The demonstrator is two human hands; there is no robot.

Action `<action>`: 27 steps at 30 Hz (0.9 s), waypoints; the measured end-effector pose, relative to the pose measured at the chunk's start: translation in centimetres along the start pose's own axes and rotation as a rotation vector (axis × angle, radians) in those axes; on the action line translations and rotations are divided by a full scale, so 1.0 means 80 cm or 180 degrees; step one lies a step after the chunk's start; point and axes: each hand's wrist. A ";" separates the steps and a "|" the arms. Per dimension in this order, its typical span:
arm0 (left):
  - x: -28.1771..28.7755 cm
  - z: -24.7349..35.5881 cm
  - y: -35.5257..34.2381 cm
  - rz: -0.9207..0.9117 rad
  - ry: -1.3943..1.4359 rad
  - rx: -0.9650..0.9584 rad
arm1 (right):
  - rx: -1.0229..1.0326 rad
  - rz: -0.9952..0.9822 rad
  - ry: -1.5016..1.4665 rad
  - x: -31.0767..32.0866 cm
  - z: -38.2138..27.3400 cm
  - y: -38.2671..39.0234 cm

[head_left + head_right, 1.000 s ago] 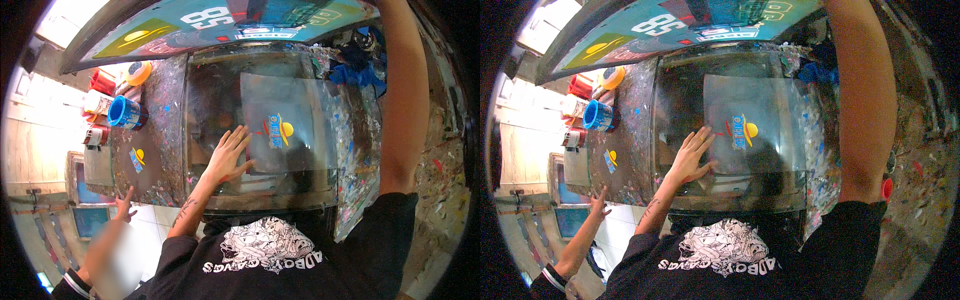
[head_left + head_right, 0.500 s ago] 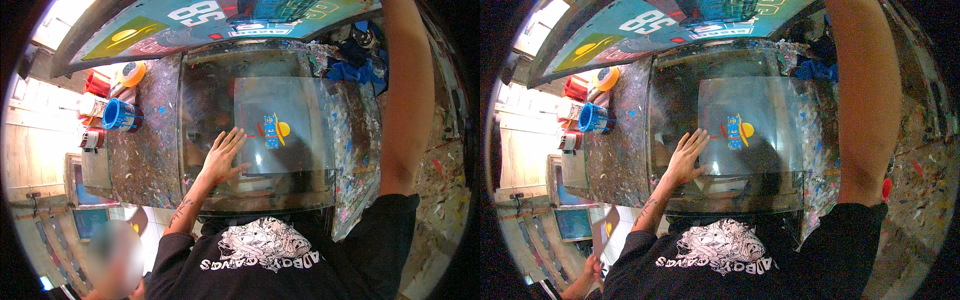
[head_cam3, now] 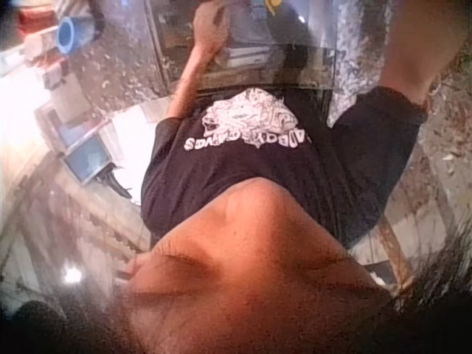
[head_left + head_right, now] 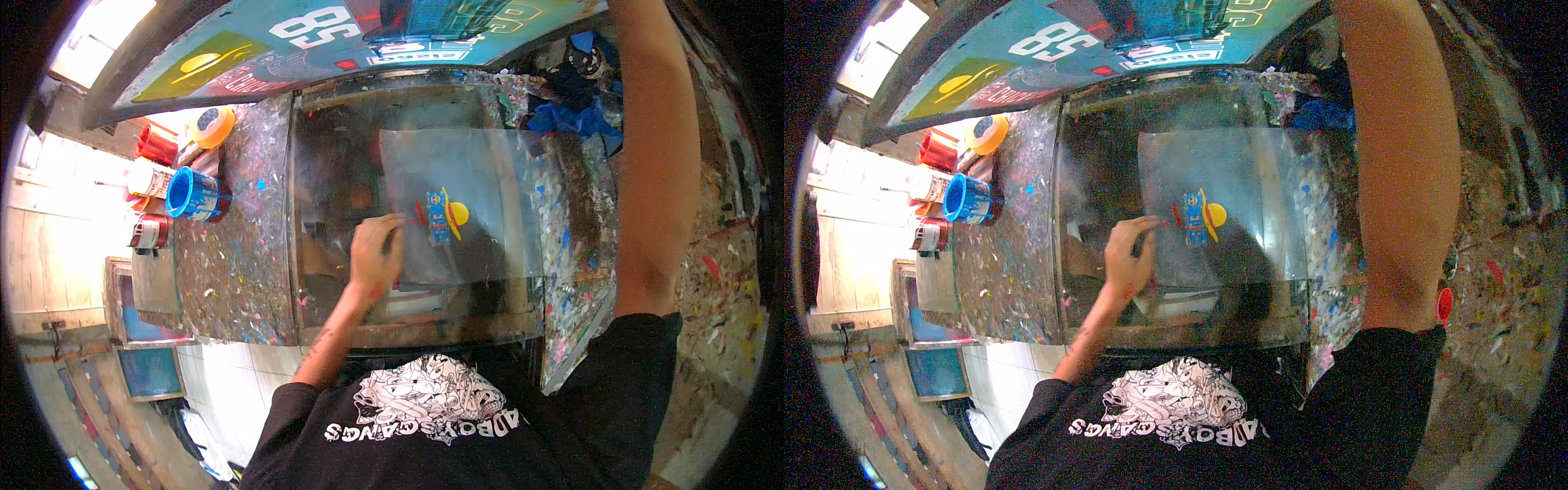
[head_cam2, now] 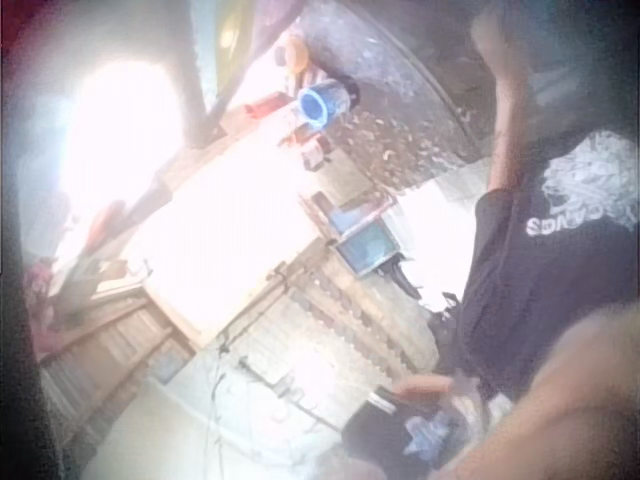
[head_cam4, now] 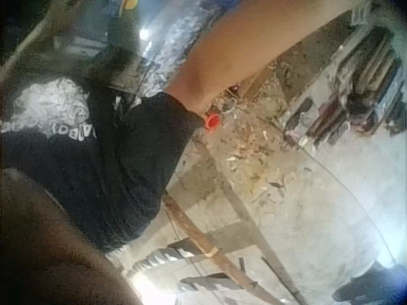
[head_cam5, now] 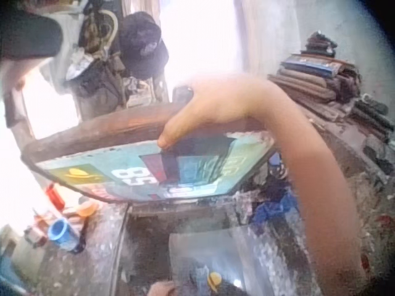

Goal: The person performs screen-printing on small black patches by placing them on a platen, lowering a screen frame, and applying blue ink with a squeegee.

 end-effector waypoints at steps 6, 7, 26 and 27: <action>-0.011 0.172 -0.103 -0.0732 0.1007 -0.1062 | 0.0095 0.0200 0.0953 -0.018 0.014 0.019; 0.008 0.184 -0.096 -0.0031 0.0407 -0.1664 | 0.0319 0.0618 0.1153 -0.046 0.014 0.033; 0.016 0.036 0.141 0.0505 -0.1033 0.0015 | 0.0755 0.0306 0.1082 -0.455 0.145 0.112; 0.016 0.038 0.138 0.0486 -0.1010 -0.0072 | 0.0714 0.0386 0.1127 -0.455 0.158 0.097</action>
Point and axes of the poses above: each hand's wrist, its own y-axis away from the middle knuckle, its own x-axis out of the back of the hand, z = x × y, and after that the axes turned 14 degrees about -z, right-handed
